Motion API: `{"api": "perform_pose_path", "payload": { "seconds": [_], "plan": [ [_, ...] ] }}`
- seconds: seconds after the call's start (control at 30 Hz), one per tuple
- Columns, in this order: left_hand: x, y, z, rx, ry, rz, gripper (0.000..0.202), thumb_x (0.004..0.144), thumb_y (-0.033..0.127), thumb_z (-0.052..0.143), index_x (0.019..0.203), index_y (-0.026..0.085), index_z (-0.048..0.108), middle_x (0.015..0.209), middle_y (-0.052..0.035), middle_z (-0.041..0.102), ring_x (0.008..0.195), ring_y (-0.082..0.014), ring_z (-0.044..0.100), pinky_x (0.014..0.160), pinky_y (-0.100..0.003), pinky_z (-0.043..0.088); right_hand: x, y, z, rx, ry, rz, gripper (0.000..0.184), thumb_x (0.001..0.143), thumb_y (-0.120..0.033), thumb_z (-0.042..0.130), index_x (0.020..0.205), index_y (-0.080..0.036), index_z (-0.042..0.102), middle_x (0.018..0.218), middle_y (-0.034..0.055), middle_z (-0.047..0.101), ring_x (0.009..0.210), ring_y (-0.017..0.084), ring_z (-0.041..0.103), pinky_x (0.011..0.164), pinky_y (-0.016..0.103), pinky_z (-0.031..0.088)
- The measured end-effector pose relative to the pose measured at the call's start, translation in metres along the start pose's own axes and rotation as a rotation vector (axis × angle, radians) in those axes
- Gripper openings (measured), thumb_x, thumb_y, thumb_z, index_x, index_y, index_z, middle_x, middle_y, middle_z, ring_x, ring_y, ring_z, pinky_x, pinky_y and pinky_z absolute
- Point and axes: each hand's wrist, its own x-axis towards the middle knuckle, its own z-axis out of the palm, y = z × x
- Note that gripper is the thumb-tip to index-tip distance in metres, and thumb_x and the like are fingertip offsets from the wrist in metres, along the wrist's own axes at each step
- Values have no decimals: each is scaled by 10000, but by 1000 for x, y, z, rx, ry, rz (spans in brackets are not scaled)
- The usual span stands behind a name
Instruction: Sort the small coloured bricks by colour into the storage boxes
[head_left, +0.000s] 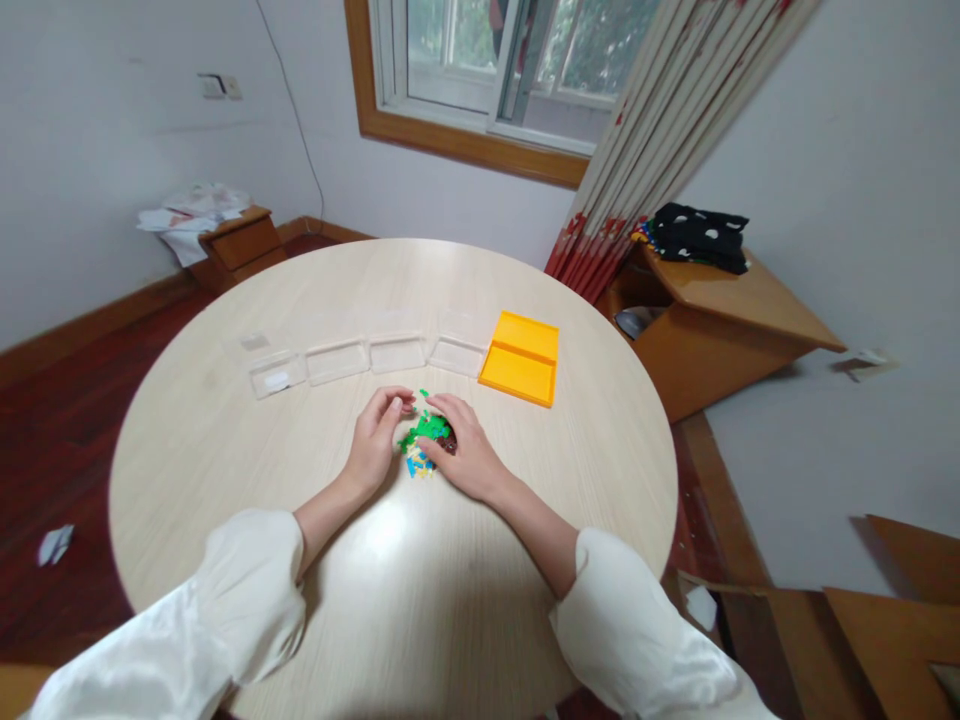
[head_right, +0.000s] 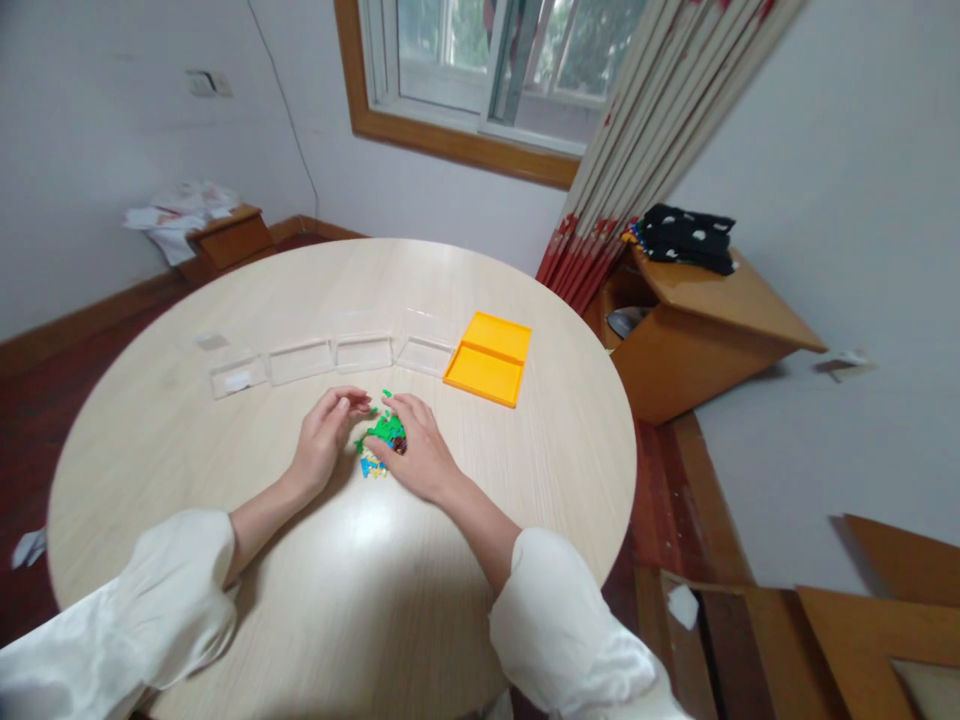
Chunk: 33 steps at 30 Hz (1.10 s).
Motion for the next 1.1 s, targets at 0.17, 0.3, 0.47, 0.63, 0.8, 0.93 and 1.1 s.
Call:
{"api": "perform_pose_path", "payload": {
  "seconds": [0.17,0.3,0.47,0.63,0.8,0.93,1.1],
  "plan": [
    [14,2,-6,380,-135,136,493,864,525,409,1149,139,522,1214,-148,574,1174,-258,508,1042,-441,358,-4,-5,6,-291,-175,-16,1076,624,-572,747,1474,-158,234,1546,205,149,1441,370,28,1145,560,155],
    [23,2,-8,526,-360,86,616,888,534,306,1326,109,381,1321,-189,513,1228,-279,482,1062,-485,323,7,0,17,-369,-122,38,960,721,-518,681,1457,-87,240,1521,254,182,1435,383,73,1138,555,188],
    [17,4,-6,473,-425,88,549,898,530,298,1277,154,427,1314,-144,538,1201,-239,516,1051,-406,349,28,9,27,-378,-48,-68,531,794,-235,584,1276,-59,447,1327,238,460,1299,309,390,1086,498,320],
    [13,-3,1,372,-272,63,432,899,496,324,1089,168,531,1094,-105,633,1049,-218,574,969,-373,402,36,14,31,-349,9,-121,318,770,-89,519,1087,-106,533,1080,154,560,1038,252,501,936,434,440],
    [20,-14,10,159,-76,34,356,853,500,414,897,183,571,870,-45,629,854,-178,580,814,-305,450,41,19,33,-224,67,-117,251,782,-52,476,995,-153,562,970,99,575,943,223,512,875,400,449],
    [26,-15,11,-3,15,-19,360,771,533,507,791,177,559,739,-23,594,758,-165,576,749,-287,455,44,19,28,-47,86,-89,253,765,-46,478,960,-149,603,933,77,611,919,192,560,856,349,457],
    [24,-4,5,-158,-34,-91,336,734,498,559,832,178,544,719,-2,577,729,-152,596,765,-304,479,41,21,22,204,137,-39,265,802,-161,516,1039,-164,635,993,62,652,951,159,600,901,325,469]
  ]
}}
